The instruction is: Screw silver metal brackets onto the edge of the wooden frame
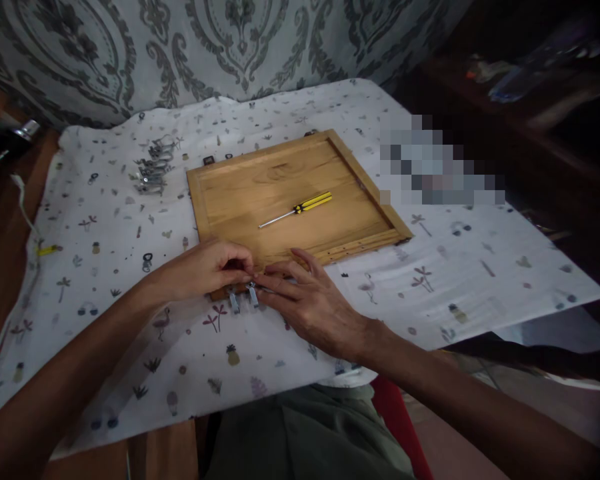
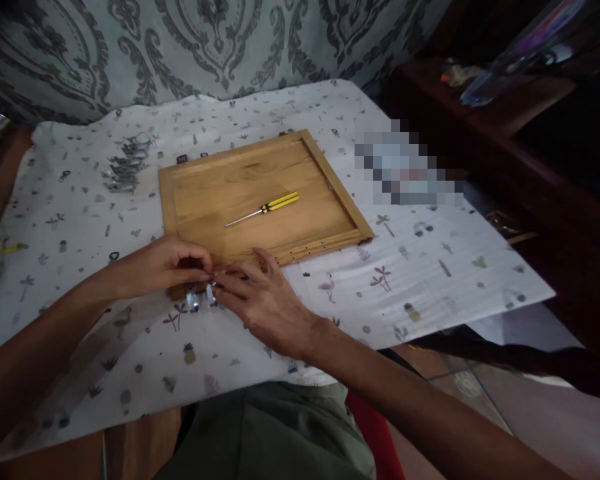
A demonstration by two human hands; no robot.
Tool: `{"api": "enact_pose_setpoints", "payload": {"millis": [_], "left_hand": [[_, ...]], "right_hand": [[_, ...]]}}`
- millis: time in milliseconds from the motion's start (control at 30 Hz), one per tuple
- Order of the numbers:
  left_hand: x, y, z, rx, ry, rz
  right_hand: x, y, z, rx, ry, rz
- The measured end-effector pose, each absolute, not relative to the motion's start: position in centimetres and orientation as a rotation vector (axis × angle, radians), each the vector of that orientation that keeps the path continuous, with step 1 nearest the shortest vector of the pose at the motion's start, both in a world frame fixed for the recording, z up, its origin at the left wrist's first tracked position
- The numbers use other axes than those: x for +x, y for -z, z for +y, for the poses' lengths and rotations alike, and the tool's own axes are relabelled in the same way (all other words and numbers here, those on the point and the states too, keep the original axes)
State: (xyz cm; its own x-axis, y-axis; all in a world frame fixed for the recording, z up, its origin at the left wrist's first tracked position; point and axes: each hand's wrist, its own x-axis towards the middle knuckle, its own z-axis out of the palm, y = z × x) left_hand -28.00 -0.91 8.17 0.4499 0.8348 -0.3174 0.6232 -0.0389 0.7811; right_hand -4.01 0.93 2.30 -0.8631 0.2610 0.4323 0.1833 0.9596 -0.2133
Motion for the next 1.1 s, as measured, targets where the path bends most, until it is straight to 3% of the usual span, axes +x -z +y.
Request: {"api": "enact_pose_setpoints", "payload": {"millis": [1100], "left_hand": [[-27.90, -7.59, -1.21, 1.742, -0.352, 1.266]], "right_hand": [[-4.01, -1.90, 0.98, -0.298, -0.212, -2.649]]}}
